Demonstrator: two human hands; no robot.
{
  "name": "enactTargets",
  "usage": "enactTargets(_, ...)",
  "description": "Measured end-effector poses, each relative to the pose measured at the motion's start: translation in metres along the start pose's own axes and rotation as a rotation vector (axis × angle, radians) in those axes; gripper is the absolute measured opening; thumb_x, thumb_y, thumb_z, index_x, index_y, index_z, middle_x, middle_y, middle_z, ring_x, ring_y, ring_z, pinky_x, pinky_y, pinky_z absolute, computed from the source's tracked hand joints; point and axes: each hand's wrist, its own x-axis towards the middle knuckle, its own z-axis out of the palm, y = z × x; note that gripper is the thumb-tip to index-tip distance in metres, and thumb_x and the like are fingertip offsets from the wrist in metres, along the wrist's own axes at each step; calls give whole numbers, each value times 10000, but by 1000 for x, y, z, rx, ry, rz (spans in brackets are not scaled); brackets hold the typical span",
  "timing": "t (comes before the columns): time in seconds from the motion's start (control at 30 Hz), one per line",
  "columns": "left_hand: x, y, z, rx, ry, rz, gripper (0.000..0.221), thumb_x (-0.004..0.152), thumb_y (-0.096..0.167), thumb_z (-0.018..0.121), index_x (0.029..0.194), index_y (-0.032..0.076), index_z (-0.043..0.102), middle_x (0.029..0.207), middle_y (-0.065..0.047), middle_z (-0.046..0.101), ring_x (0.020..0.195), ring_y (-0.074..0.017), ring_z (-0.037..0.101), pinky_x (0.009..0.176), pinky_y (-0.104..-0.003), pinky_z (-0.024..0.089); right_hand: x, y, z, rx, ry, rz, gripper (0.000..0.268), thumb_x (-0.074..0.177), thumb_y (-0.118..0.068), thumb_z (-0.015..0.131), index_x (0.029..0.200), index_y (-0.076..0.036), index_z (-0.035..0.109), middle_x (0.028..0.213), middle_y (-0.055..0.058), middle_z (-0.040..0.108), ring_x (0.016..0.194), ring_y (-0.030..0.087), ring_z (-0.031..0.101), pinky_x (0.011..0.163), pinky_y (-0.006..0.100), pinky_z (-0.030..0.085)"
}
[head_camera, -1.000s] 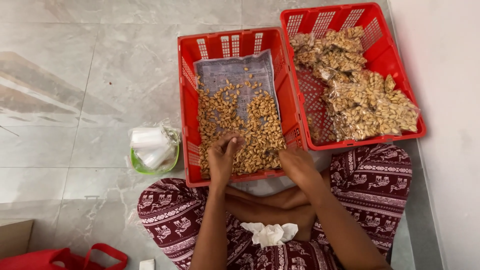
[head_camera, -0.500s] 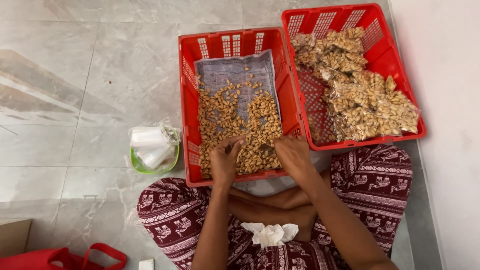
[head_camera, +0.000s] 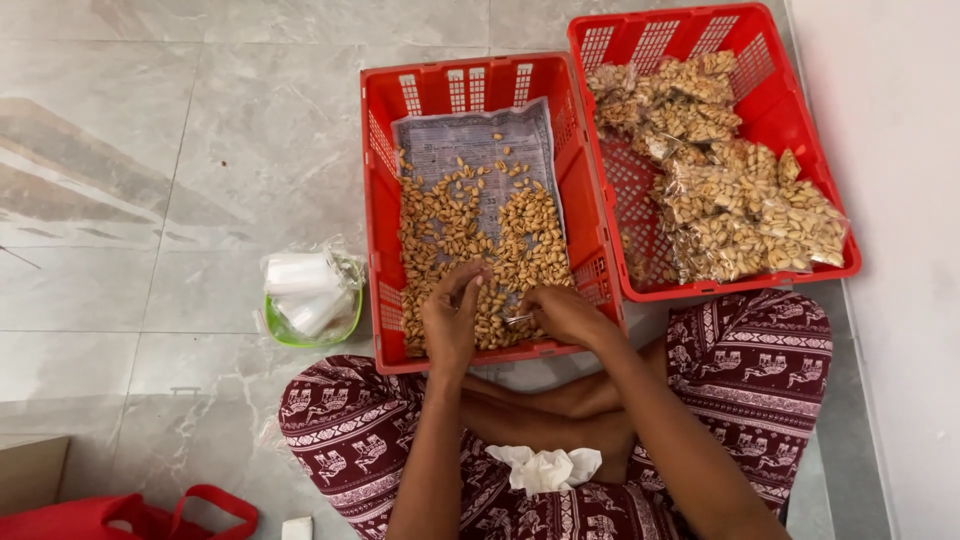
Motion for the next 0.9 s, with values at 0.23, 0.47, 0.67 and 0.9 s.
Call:
enactTargets(0.23, 1, -14, -1, 48, 62, -26, 110, 1065, 112, 681, 1135, 93, 764, 973, -101, 779, 966, -222, 743, 726, -449, 649, -69, -58, -55, 22, 88, 40, 300, 958, -93, 557, 1205, -30, 715, 1134, 262, 739, 1100, 480, 682, 943, 577, 523)
enactTargets(0.47, -1, -20, 5, 316, 120, 136, 90, 1051, 31, 668, 1128, 40, 714, 1101, -181, 767, 1092, -389, 742, 862, -617, 662, -96, -52, -82, -86, 338, 19, 224, 984, -207, 623, 1163, -125, 729, 1089, 114, 768, 1060, 367, 720, 951, 499, 515)
enactTargets(0.67, 1, -61, 11, 578, 156, 227, 120, 1058, 92, 687, 1175, 115, 694, 1107, -86, 763, 1100, -284, 744, 860, -506, 697, -116, -62, -98, -65, 448, 24, 167, 959, -222, 673, 1095, -149, 736, 1034, 97, 777, 1014, 371, 731, 874, 482, 561)
enactTargets(0.9, -1, -68, 12, 674, 158, 294, 117, 1065, 116, 681, 1181, 120, 666, 1140, -79, 757, 1127, -282, 737, 920, -488, 694, -119, -70, -94, -42, 478, -39, 119, 959, -233, 685, 1042, -161, 731, 1012, 71, 781, 1001, 349, 738, 824, 464, 586)
